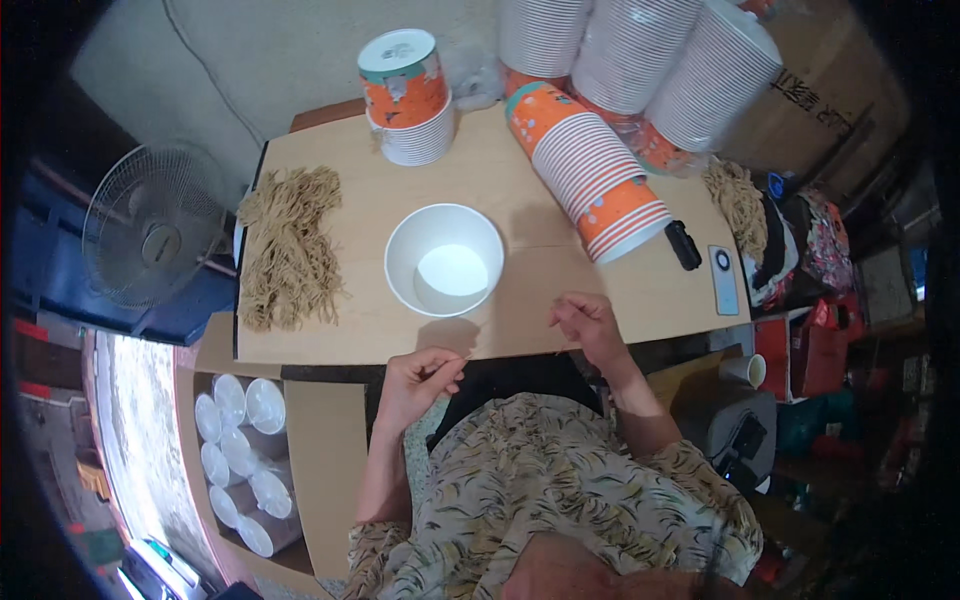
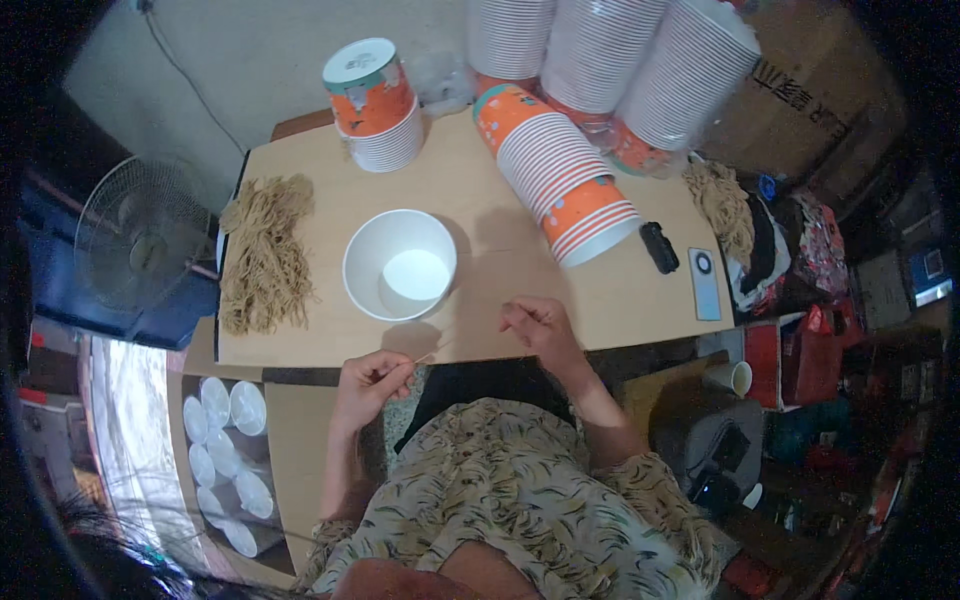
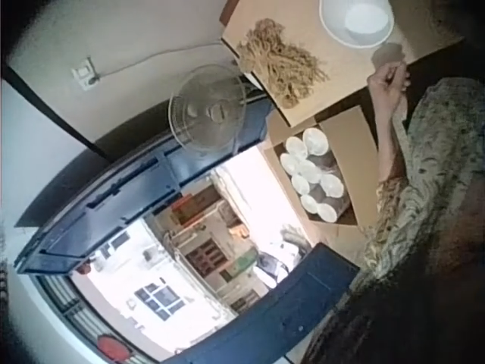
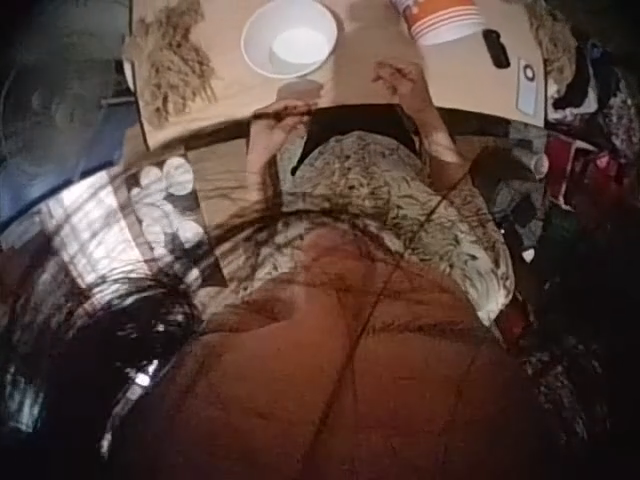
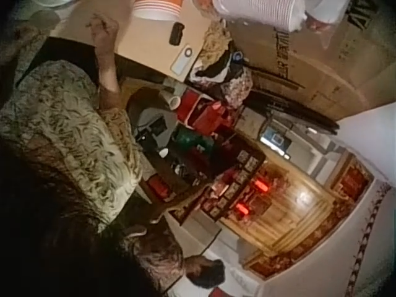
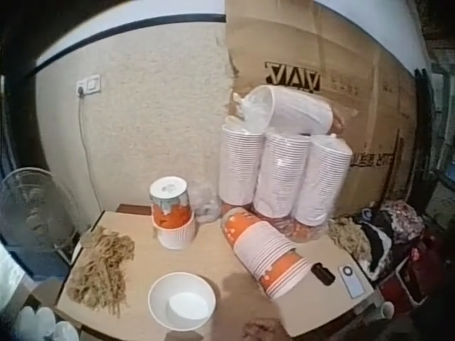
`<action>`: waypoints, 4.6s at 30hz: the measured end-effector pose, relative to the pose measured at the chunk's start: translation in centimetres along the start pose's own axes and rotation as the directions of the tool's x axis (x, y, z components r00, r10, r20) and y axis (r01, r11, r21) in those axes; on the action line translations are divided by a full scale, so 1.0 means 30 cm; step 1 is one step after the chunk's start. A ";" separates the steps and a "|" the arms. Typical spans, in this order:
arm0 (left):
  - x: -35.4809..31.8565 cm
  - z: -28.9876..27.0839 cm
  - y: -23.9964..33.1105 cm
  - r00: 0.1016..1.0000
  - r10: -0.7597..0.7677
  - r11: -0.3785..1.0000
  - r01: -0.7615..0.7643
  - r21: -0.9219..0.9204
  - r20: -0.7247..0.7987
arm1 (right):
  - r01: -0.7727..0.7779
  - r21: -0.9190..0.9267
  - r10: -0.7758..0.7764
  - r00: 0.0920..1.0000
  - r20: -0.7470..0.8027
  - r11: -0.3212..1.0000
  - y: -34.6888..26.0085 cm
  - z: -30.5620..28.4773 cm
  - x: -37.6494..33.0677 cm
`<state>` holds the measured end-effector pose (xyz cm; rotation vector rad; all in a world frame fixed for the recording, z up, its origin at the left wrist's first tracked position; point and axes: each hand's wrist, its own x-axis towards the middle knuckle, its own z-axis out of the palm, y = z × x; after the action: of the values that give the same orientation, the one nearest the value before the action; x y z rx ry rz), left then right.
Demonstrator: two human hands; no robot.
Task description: Attaching elastic strings to paper buckets/cups as part of a manufacturing or packaging process.
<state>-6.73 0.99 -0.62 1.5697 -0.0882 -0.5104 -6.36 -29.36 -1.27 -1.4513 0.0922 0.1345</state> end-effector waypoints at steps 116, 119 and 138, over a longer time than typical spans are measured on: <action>0.041 -0.171 -0.195 0.993 0.032 0.983 -0.052 -0.178 -0.117 | 0.662 -0.513 -0.698 0.699 0.157 0.547 0.072 0.310 0.058; 0.030 -0.166 -0.111 0.961 0.202 0.973 -0.219 -0.074 -0.191 | 0.713 -0.565 -0.736 0.628 0.252 0.415 0.092 0.330 0.048; 0.049 -0.145 0.022 0.998 0.058 0.941 -0.047 -0.335 0.022 | 0.741 -0.619 -0.736 0.567 0.371 0.259 0.044 0.394 0.041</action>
<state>-3.63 4.46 -0.46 1.2233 -0.0633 -0.4805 -5.57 -17.44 -1.34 -2.1596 -0.7779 -0.7194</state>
